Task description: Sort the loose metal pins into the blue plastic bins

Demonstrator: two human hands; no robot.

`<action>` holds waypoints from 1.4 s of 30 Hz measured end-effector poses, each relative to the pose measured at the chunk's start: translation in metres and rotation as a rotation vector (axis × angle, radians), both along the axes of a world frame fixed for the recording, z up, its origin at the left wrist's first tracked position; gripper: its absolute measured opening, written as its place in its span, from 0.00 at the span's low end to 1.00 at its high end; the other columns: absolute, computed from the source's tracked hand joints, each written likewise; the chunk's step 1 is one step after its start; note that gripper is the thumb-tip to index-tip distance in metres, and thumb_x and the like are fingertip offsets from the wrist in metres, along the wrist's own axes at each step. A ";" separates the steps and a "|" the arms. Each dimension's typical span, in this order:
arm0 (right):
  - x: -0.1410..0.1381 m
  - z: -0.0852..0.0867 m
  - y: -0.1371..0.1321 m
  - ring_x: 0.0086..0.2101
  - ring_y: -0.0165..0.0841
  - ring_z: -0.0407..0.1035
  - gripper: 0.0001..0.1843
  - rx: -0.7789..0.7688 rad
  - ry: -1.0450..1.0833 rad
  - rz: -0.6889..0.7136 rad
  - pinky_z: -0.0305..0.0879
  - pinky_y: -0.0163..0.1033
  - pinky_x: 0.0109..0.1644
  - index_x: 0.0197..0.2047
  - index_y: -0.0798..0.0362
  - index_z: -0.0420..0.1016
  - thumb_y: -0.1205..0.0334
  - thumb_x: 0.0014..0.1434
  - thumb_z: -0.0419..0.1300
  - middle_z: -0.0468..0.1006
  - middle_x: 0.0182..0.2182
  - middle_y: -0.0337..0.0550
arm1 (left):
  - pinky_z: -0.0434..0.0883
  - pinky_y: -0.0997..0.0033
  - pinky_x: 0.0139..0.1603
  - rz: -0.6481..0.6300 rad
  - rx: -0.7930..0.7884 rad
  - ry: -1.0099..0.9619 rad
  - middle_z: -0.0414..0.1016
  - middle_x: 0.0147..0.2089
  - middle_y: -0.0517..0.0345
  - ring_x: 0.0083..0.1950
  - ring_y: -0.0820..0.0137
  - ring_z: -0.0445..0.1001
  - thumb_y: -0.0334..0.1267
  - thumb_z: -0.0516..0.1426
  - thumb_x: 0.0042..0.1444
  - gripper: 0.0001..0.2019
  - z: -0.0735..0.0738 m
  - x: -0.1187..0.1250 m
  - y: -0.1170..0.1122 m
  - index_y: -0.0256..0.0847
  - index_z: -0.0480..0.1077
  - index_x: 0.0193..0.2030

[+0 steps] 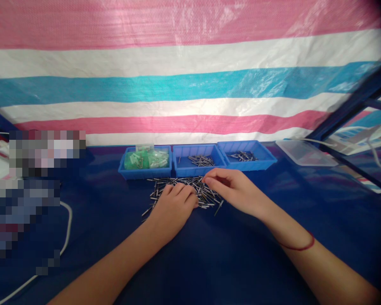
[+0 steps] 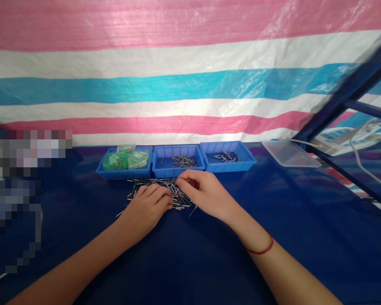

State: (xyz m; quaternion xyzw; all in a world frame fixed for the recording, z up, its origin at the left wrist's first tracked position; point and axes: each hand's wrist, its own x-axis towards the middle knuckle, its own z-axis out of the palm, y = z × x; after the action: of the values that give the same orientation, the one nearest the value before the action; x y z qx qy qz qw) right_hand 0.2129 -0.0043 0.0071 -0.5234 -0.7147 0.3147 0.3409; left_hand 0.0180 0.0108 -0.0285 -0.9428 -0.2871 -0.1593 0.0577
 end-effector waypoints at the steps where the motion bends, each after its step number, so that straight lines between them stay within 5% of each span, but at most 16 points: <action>1: 0.000 0.000 -0.001 0.27 0.30 0.63 0.10 0.006 -0.036 0.029 0.59 0.36 0.30 0.33 0.53 0.75 0.60 0.60 0.54 0.74 0.28 0.40 | 0.58 0.63 0.42 0.020 -0.011 -0.013 0.73 0.43 0.54 0.45 0.64 0.68 0.35 0.51 0.64 0.06 0.002 -0.001 0.001 0.39 0.69 0.39; 6: -0.004 -0.002 -0.004 0.25 0.28 0.64 0.06 0.056 -0.166 0.140 0.58 0.35 0.29 0.33 0.52 0.77 0.63 0.57 0.58 0.74 0.27 0.39 | 0.61 0.64 0.44 0.033 -0.140 -0.119 0.75 0.39 0.55 0.41 0.66 0.71 0.35 0.47 0.66 0.10 0.013 -0.007 0.004 0.38 0.69 0.40; 11: -0.005 -0.001 -0.004 0.27 0.29 0.65 0.08 0.065 -0.149 0.149 0.58 0.36 0.31 0.35 0.51 0.78 0.61 0.59 0.57 0.74 0.29 0.41 | 0.66 0.70 0.46 0.087 -0.389 -0.438 0.77 0.42 0.58 0.43 0.69 0.74 0.36 0.52 0.63 0.07 0.018 -0.007 0.002 0.41 0.70 0.43; 21: -0.013 -0.008 -0.005 0.28 0.29 0.63 0.16 0.061 -0.003 0.194 0.57 0.35 0.31 0.24 0.54 0.72 0.57 0.62 0.55 0.69 0.24 0.40 | 0.69 0.74 0.35 0.247 -0.850 -0.838 0.75 0.33 0.59 0.34 0.71 0.73 0.41 0.59 0.55 0.09 0.009 0.000 0.002 0.39 0.71 0.39; 29: -0.013 -0.008 -0.004 0.30 0.30 0.66 0.11 -0.034 0.091 0.081 0.60 0.36 0.32 0.36 0.54 0.77 0.58 0.60 0.57 0.74 0.32 0.42 | 0.66 0.77 0.34 0.232 -0.882 -0.882 0.74 0.32 0.61 0.33 0.74 0.71 0.40 0.58 0.55 0.07 0.011 0.000 0.002 0.39 0.72 0.36; 42: -0.013 -0.013 -0.002 0.28 0.31 0.66 0.09 -0.019 0.226 -0.092 0.62 0.39 0.31 0.36 0.54 0.78 0.58 0.53 0.62 0.77 0.32 0.44 | 0.68 0.75 0.37 0.254 -0.816 -0.834 0.76 0.37 0.57 0.35 0.72 0.73 0.39 0.57 0.57 0.08 0.011 -0.002 0.002 0.38 0.73 0.40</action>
State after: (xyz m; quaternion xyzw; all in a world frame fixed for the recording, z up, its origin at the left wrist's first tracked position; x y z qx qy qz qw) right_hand 0.2004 -0.0062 -0.0060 -0.5200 -0.6440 0.3626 0.4282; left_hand 0.0162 0.0127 -0.0175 -0.7051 -0.4339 -0.3849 -0.4080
